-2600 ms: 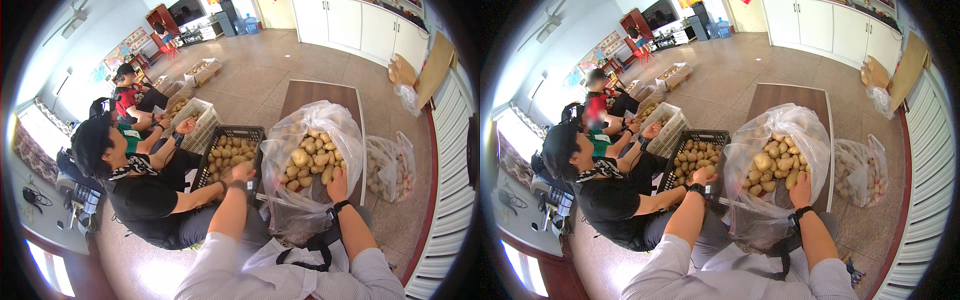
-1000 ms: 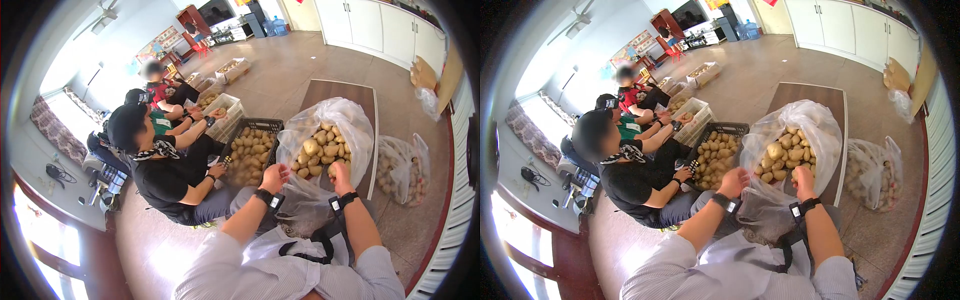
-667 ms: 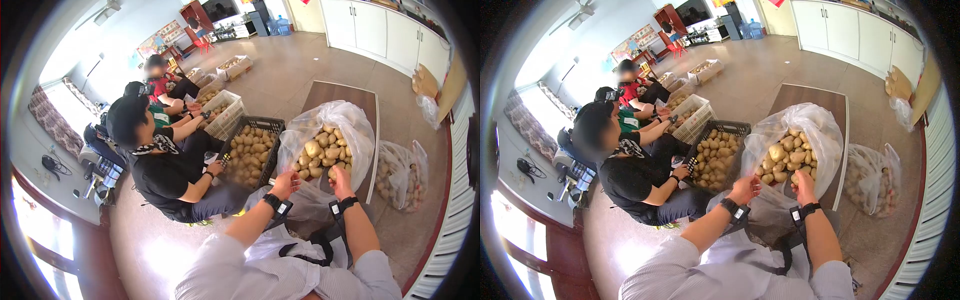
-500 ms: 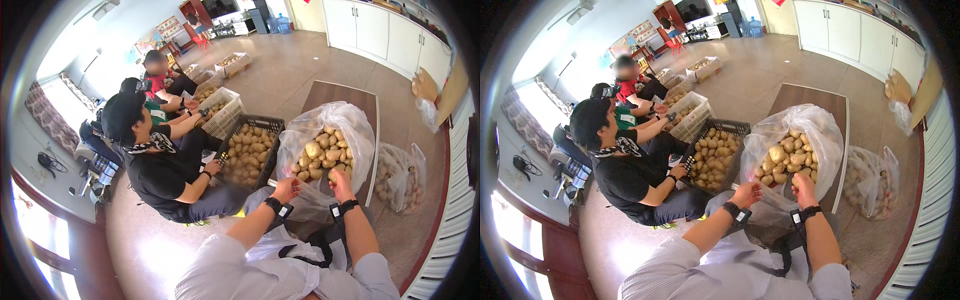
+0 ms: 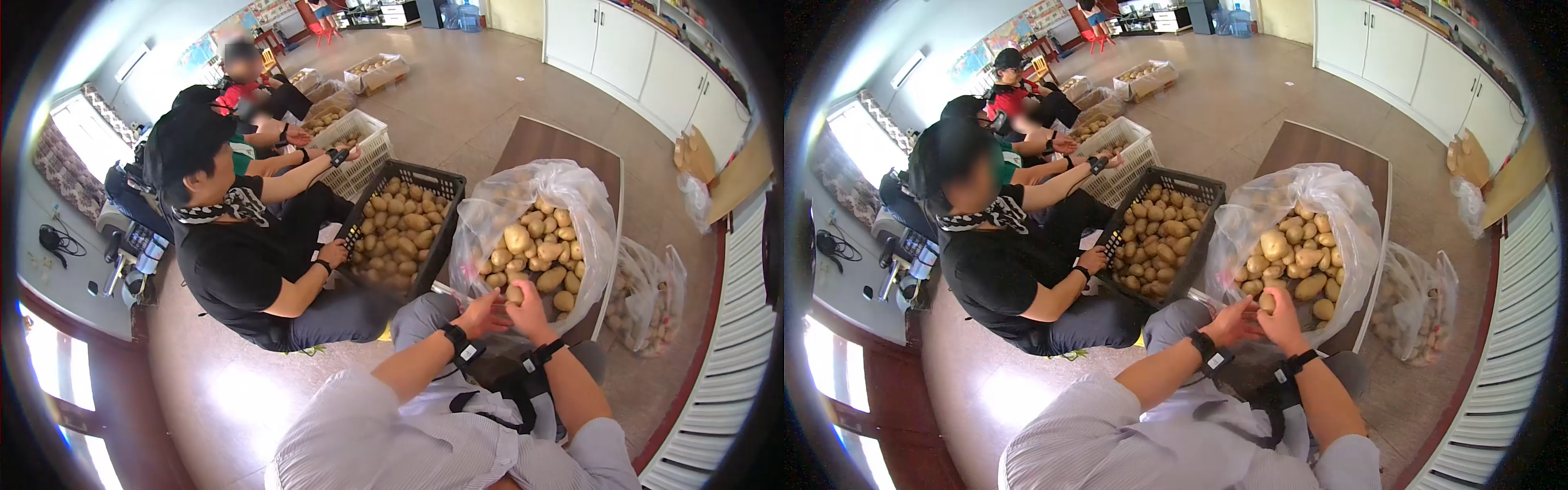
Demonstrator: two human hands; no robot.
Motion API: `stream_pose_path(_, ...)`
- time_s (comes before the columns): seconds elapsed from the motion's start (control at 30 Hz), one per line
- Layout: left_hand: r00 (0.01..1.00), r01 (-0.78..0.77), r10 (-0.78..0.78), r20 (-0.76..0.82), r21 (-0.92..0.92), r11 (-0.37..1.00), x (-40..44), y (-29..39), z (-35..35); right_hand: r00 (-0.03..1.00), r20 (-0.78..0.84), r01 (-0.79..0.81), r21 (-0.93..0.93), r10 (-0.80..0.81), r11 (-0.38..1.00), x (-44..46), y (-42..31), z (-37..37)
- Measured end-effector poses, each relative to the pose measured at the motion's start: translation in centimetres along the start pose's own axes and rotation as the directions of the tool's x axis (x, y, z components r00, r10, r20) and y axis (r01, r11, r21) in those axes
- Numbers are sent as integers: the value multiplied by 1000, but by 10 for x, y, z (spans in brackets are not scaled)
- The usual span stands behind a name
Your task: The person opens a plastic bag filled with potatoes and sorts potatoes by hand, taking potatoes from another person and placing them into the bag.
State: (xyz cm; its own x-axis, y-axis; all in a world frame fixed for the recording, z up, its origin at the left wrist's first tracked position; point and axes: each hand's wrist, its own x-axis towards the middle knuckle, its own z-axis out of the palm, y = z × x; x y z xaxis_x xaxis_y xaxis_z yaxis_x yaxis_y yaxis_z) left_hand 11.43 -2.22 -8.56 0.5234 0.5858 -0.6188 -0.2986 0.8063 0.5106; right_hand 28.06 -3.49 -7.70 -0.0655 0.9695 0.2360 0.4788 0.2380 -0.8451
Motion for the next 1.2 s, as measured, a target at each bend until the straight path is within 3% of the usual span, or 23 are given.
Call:
stream_pose_path(0.1, 985, -62, 80, 152, -123, 991, 5, -4, -2, 996, 88, 7, -36, -4, 999, -1, -29, 7)
stream_pose_path(0.23, 990, -52, 77, 122, -195, 979, 0, 0, -8, 988, 152, -4, -17, 7, 1000, 2, -40, 15)
stream_pose_path(0.3, 991, -120, 128, 50, -142, 983, 1, 3, -12, 988, 155, 4, -13, -2, 1000, 3, -40, 18)
stream_pose_path(0.37, 986, -134, 144, 83, -118, 984, 2, 4, -20, 989, 122, -97, 153, 78, 983, 5, -33, 23)
stream_pose_path(0.43, 980, -153, 163, 116, -92, 984, 3, 7, -24, 990, 88, -124, 135, 113, 983, 5, -27, 23)
stream_pose_path(0.6, 985, -172, 165, -52, -244, 954, -11, 21, -20, 981, -52, -187, -28, 185, 982, 1, 1, 20)
stream_pose_path(0.67, 979, -203, 201, -39, -290, 935, -6, 25, -29, 981, -183, -109, -225, 68, 968, 2, 14, 15)
stream_pose_path(0.7, 972, -229, 234, -27, -335, 914, -9, 30, -31, 981, -186, -104, -219, 63, 970, 1, 17, 11)
stream_pose_path(0.77, 959, -282, 275, -69, -330, 901, -15, 41, -34, 959, -238, -229, -314, 157, 921, 1, 23, 3)
stream_pose_path(0.87, 917, -399, 379, -126, -299, 867, -14, 60, -48, 948, -309, -214, -445, 75, 869, 2, 29, -11)
stream_pose_path(0.93, 907, -419, 383, -174, -439, 794, -13, 72, -61, 933, -343, -251, -410, 107, 877, 0, 36, -15)
stream_pose_path(1.0, 907, -421, 363, -213, -495, 760, -9, 84, -76, 921, -387, -257, -531, 39, 808, -2, 42, -21)
stream_pose_path(1.07, 819, -558, 379, -431, -443, 702, 2, 93, -95, 915, -399, -285, -537, 58, 794, -3, 46, -22)
stream_pose_path(1.13, 804, -583, 401, -439, -448, 678, 4, 101, -106, 903, -417, -342, -560, 100, 755, -5, 47, -24)
stream_pose_path(1.2, 725, -667, 438, -531, -385, 638, 7, 106, -115, 897, -423, -370, -563, 127, 739, -6, 44, -24)
